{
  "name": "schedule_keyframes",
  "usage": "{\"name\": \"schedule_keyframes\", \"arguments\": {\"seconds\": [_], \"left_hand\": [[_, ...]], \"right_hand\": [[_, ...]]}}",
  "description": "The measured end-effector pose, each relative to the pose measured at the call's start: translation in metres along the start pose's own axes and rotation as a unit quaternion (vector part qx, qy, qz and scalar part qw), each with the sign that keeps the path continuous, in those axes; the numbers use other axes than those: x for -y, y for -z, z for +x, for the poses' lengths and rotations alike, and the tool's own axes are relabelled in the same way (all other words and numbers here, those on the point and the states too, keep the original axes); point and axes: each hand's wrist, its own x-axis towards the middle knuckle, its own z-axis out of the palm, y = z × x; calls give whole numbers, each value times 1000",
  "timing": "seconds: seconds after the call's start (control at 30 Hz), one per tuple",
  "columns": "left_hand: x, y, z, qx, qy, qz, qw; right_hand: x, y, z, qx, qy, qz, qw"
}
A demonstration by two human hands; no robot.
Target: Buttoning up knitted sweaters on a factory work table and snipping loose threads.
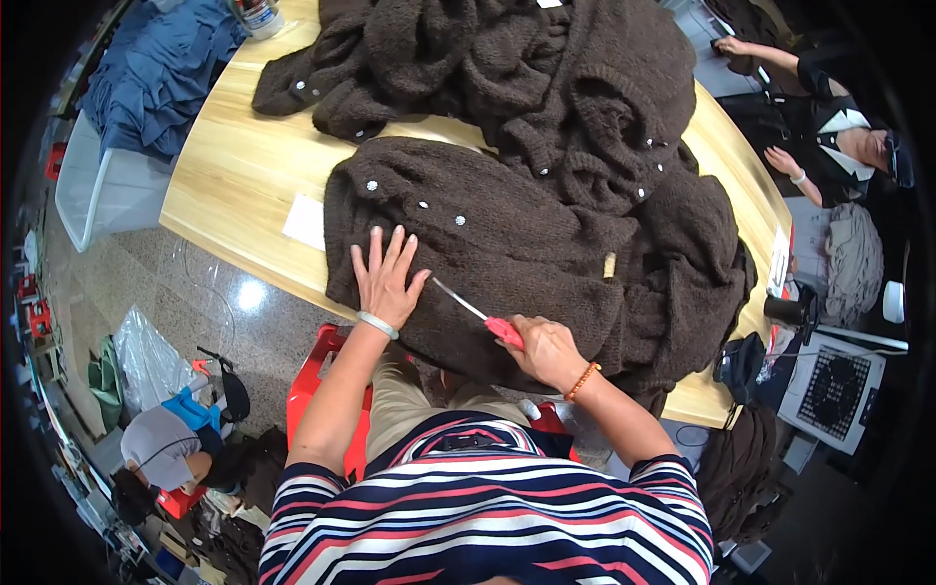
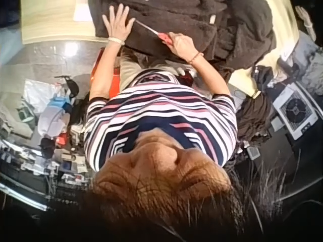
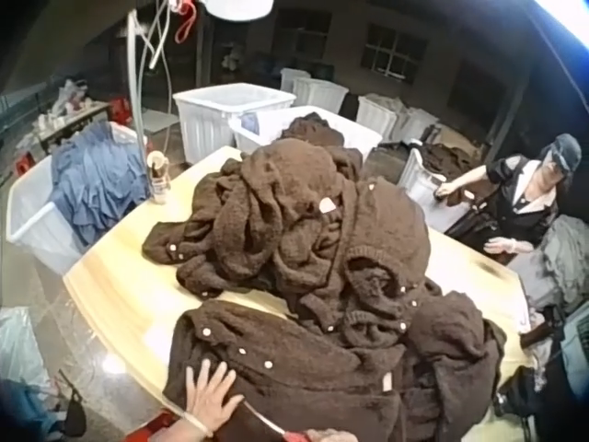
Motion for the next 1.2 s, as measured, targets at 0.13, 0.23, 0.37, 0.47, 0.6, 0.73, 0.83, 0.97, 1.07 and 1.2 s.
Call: {"name": "schedule_keyframes", "arguments": {"seconds": [0.13, 0.23, 0.37, 0.47, 0.6, 0.73, 0.83, 0.97, 1.07, 1.2], "left_hand": [[9, -18, -5, 85, 5, 75, 994], [11, -24, -1, 88, -4, 86, 992], [10, -24, -1, 99, -8, 85, 991], [13, -26, -4, 93, -10, 94, 991], [11, -20, 3, 123, -8, 104, 987], [14, -12, 27, 180, 2, 105, 978], [17, -11, 50, 203, 13, 119, 972], [15, -5, 88, 234, 14, 140, 962], [26, -5, 114, 241, 2, 147, 959], [30, 8, 143, 253, -23, 134, 958]], "right_hand": [[16, -8, 5, 53, -34, -17, 998], [20, -14, 12, 45, -6, -5, 999], [13, -9, 8, 43, -72, 11, 996], [10, -10, -4, 44, -69, 17, 996], [12, -18, -23, 94, -35, 50, 994], [19, -34, -35, 88, 39, 76, 992], [37, -60, -31, 91, 83, 106, 987], [57, -96, 3, 65, 87, 97, 989], [76, -103, 40, 81, 64, 36, 994], [85, -119, 80, -28, -2, -41, 999]]}}
